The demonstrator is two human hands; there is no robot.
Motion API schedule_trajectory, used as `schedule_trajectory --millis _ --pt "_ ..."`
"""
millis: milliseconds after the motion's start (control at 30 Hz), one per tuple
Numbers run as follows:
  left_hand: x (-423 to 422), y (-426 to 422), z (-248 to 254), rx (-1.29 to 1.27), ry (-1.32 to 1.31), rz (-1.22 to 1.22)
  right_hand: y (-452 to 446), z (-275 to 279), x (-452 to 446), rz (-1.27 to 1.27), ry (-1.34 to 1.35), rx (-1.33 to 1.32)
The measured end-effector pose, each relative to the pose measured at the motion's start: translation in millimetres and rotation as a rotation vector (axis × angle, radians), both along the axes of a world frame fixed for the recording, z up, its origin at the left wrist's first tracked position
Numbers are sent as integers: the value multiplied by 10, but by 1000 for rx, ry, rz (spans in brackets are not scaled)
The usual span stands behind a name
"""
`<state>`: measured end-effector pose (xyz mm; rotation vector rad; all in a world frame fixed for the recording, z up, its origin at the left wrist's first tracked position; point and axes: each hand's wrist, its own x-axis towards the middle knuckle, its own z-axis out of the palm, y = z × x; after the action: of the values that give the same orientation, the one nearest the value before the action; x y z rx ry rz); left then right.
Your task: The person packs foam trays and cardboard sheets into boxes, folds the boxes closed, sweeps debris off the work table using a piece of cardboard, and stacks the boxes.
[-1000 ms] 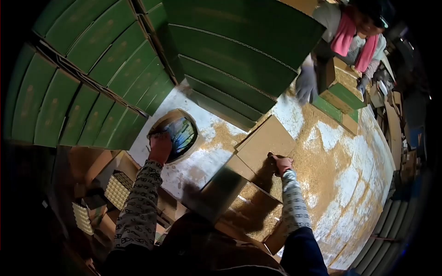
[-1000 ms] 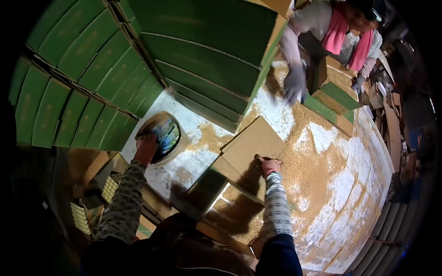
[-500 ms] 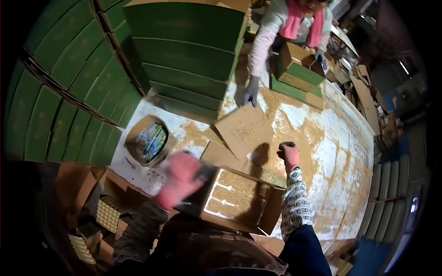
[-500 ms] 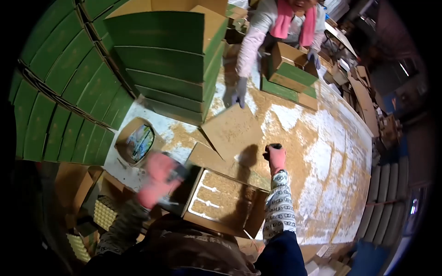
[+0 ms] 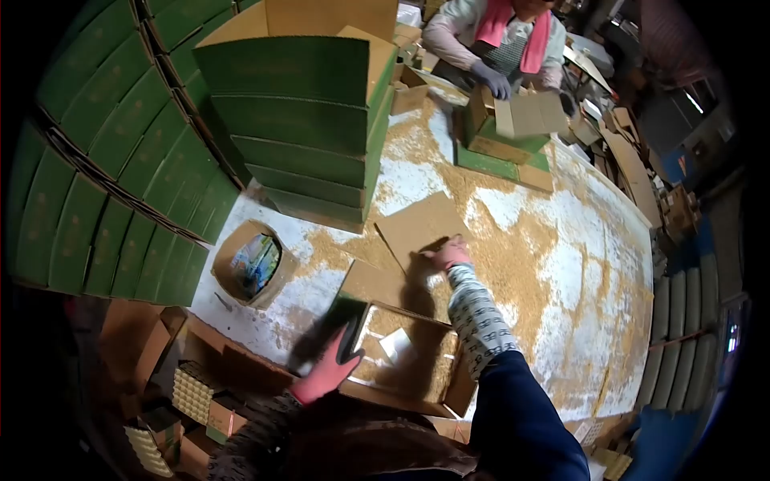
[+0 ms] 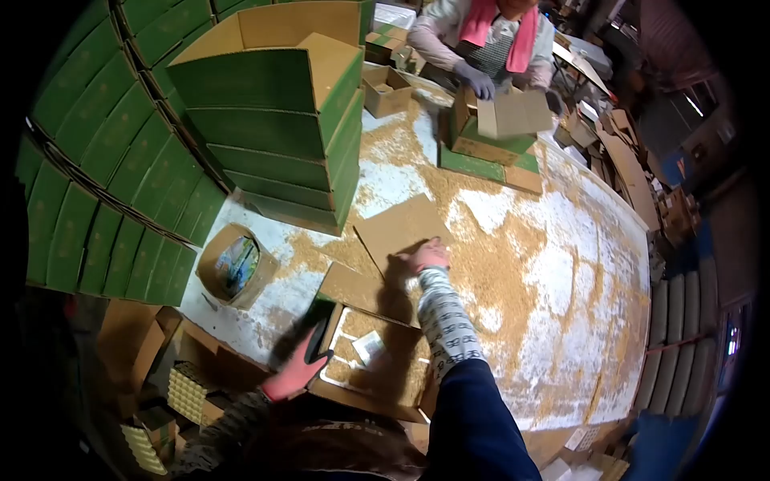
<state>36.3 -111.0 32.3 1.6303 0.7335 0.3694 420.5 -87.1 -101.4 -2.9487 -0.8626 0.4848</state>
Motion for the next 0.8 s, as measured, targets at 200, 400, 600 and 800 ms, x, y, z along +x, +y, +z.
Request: schedule_trajectory --millis 200,400,600,800 --pt "-60 -2 -676 -246 -222 66 520 415 -914 356 -180 -251" --pt "-110 78 -337 -424 -154 73 -332 1956 -671 547 -158 438" --pt "-371 67 -1181 -825 -52 138 -2037 2926 -1473 -329 809 1048" --pt "-192 128 -763 -546 -245 29 -2504 1628 -2055 190 -6 266"
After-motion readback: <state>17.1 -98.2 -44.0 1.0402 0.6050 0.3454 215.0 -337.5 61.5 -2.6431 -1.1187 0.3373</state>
